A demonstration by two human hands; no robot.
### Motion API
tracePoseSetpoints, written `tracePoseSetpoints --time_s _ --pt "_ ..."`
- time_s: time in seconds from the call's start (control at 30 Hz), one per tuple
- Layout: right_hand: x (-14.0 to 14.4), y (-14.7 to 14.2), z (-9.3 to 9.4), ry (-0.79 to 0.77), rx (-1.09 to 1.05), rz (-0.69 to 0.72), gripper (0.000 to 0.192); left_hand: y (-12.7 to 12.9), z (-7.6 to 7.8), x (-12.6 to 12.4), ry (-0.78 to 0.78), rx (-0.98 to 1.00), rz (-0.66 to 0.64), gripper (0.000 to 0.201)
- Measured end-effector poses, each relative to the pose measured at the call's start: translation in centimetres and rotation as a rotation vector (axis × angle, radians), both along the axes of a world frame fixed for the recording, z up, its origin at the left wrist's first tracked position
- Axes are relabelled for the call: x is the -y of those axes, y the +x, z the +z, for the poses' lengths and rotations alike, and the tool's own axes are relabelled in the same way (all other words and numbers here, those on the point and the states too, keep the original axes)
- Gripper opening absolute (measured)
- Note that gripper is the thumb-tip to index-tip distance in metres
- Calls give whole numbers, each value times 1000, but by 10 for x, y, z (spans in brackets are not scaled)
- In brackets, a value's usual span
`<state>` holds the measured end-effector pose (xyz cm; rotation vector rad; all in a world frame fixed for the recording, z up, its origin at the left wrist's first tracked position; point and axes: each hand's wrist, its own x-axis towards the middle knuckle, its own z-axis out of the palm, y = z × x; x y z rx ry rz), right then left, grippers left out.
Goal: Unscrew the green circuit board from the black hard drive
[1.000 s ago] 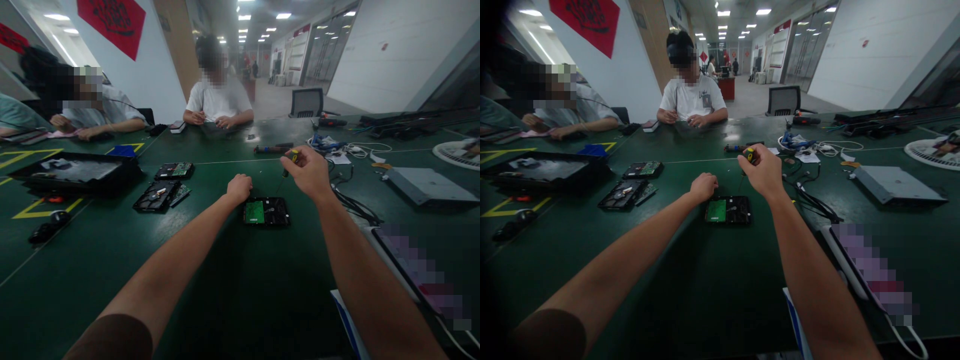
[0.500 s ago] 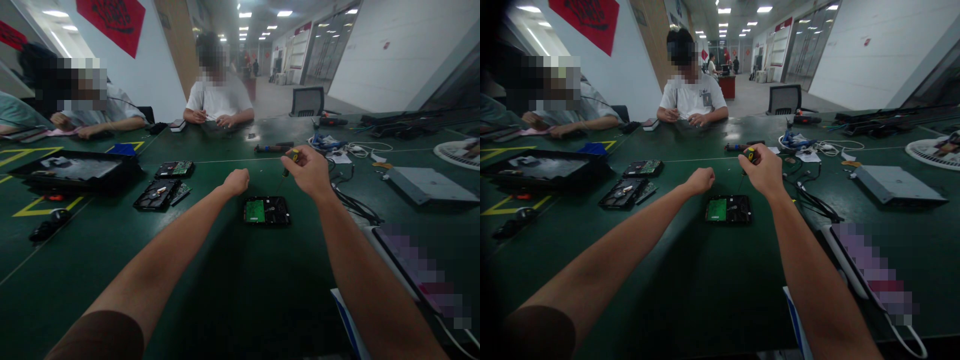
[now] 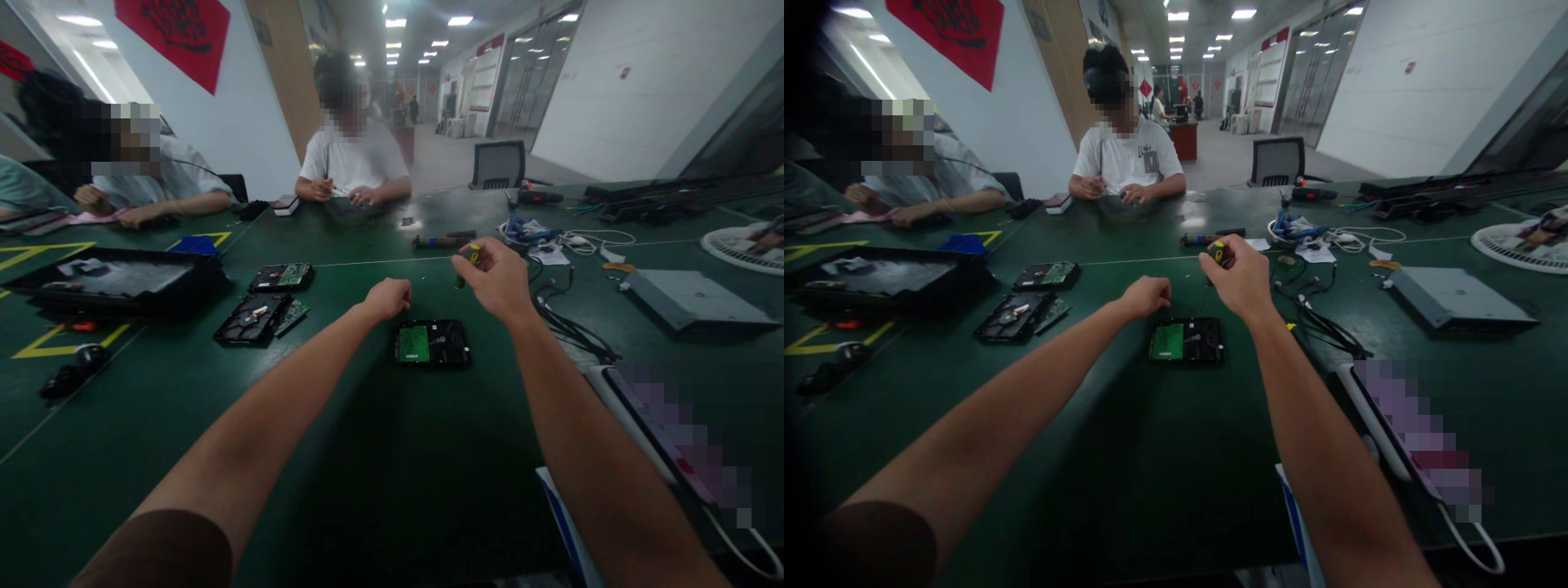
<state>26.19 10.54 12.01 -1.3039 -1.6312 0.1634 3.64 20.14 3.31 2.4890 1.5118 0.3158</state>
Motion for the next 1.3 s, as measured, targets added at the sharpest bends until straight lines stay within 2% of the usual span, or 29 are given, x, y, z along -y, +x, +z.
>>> tracePoseSetpoints --time_s 0.13,0.2,0.27,0.33,0.4,0.47,0.53,0.7,1.03,1.3 --pt "1 1 2 -12 -16 -13 18 -7 11 3 55 107 92 7" --pt "-1 1 0 -43 -35 1 15 -10 16 11 92 369 148 5" --pt "-3 -1 -3 -133 -68 47 13 -9 22 26 79 656 129 8" --pt "-4 -5 -7 -233 -82 105 15 -5 28 46 -5 926 66 10" --pt "-1 -13 -9 -206 13 128 13 1 36 67 -119 1119 0 14" --pt "4 -22 -8 -149 106 230 11 8 45 86 -218 1252 -43 17" --pt "10 -30 -5 -157 137 361 13 12 53 99 -279 1325 -54 17" --pt "17 -35 1 -154 162 379 13 13 64 109 -267 1341 -1 16" --pt "19 -38 -1 -124 137 380 17 8 65 108 -200 1291 104 17" --pt "22 -31 7 -182 216 389 19 7 64 109 -237 1195 86 16"
